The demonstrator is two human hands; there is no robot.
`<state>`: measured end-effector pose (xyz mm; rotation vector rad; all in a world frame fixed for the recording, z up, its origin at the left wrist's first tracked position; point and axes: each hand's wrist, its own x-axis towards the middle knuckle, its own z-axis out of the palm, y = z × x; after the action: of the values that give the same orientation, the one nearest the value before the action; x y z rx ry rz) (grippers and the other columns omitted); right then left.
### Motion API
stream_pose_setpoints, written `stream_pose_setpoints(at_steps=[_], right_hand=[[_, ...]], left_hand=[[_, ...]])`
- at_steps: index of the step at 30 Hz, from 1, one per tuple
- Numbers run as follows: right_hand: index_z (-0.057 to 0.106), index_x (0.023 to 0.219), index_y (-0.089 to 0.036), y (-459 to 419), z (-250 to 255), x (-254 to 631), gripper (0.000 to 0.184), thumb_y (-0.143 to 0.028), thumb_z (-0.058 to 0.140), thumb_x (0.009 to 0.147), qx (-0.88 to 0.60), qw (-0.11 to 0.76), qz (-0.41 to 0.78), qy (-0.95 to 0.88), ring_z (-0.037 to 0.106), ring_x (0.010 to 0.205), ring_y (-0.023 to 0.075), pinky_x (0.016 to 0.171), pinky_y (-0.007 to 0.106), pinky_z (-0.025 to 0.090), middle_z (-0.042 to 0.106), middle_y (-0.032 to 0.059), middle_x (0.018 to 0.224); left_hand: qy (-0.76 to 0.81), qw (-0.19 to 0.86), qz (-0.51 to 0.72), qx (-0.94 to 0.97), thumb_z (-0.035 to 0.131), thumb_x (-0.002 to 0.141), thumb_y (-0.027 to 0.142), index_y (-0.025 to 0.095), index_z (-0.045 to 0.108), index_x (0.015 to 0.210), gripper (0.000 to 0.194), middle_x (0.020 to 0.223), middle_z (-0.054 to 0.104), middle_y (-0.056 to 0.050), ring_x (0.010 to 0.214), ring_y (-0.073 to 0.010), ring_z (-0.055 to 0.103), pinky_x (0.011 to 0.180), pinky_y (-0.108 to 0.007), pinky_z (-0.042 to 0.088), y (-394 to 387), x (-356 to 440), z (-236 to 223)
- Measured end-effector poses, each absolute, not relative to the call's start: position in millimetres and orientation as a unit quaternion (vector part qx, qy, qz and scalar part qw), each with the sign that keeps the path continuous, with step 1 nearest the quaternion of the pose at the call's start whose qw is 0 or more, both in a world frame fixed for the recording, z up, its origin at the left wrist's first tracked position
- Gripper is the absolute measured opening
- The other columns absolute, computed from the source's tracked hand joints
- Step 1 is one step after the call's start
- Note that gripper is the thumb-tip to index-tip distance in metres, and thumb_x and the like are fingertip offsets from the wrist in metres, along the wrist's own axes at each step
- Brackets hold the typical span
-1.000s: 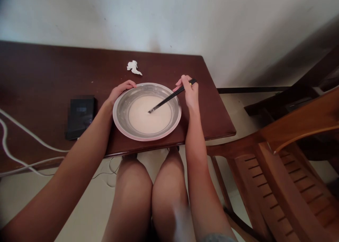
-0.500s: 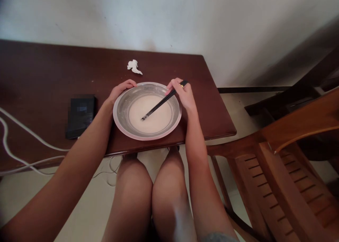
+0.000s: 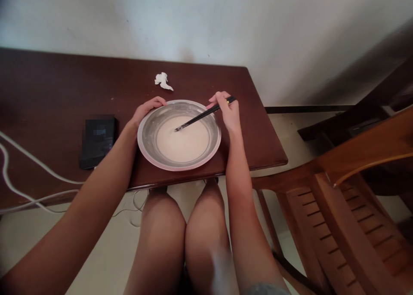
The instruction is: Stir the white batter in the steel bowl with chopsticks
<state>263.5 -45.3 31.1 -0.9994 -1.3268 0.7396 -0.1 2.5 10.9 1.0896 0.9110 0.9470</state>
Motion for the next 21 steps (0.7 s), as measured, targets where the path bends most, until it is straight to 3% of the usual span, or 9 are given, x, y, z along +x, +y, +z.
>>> stream_pose_setpoints(at_steps=[5, 8, 13, 16, 21], right_hand=[[0.062, 0.064, -0.021, -46.8, 31.2, 262.9, 0.044, -0.059, 0.052, 0.085, -0.429, 0.603, 0.344, -0.578, 0.061, 0.05, 0.0085, 0.06, 0.025, 0.049, 0.058, -0.0055, 0.049], [0.066, 0.072, -0.022, -48.1, 31.6, 259.5, 0.039, -0.057, 0.054, 0.084, -0.413, 0.572, 0.367, -0.607, 0.064, 0.056, 0.0094, 0.062, 0.025, 0.05, 0.063, -0.0049, 0.053], [0.064, 0.071, -0.022, -45.7, 31.5, 264.8, 0.04, -0.057, 0.051, 0.086, -0.441, 0.627, 0.31, -0.563, 0.062, 0.051, 0.0078, 0.062, 0.025, 0.049, 0.061, -0.0063, 0.052], [0.063, 0.067, -0.022, -46.5, 31.7, 263.6, 0.041, -0.056, 0.052, 0.086, -0.423, 0.609, 0.338, -0.58, 0.059, 0.048, 0.0076, 0.06, 0.025, 0.048, 0.058, -0.0067, 0.047], [0.066, 0.075, -0.022, -47.7, 32.6, 260.8, 0.039, -0.057, 0.053, 0.085, -0.422, 0.588, 0.342, -0.599, 0.065, 0.058, 0.0092, 0.065, 0.026, 0.051, 0.066, -0.0054, 0.057]], left_hand=[[0.4, 0.658, 0.419, 0.481, 0.052, 0.075, 0.014, 0.016, 0.063, 0.073, 0.011, 0.07, 0.061, 0.002, 0.062, -0.0076, 0.055, 0.059, -0.017, 0.043, 2.1, -0.3, 10.7], [0.4, 0.659, 0.416, 0.483, 0.052, 0.075, 0.014, 0.016, 0.062, 0.073, 0.011, 0.069, 0.06, 0.001, 0.061, -0.0078, 0.054, 0.058, -0.018, 0.043, 2.3, -0.1, 10.4], [0.409, 0.651, 0.418, 0.484, 0.051, 0.075, 0.014, 0.016, 0.061, 0.073, 0.011, 0.069, 0.06, 0.001, 0.061, -0.0086, 0.054, 0.059, -0.019, 0.044, 2.4, 0.6, 10.6], [0.409, 0.655, 0.412, 0.485, 0.051, 0.075, 0.015, 0.017, 0.061, 0.073, 0.01, 0.068, 0.059, 0.001, 0.061, -0.0086, 0.054, 0.059, -0.019, 0.043, 1.9, 0.8, 12.0], [0.411, 0.648, 0.413, 0.491, 0.052, 0.074, 0.016, 0.017, 0.06, 0.074, 0.009, 0.068, 0.059, 0.002, 0.061, -0.0088, 0.053, 0.06, -0.019, 0.043, 0.6, 1.0, 12.9]])
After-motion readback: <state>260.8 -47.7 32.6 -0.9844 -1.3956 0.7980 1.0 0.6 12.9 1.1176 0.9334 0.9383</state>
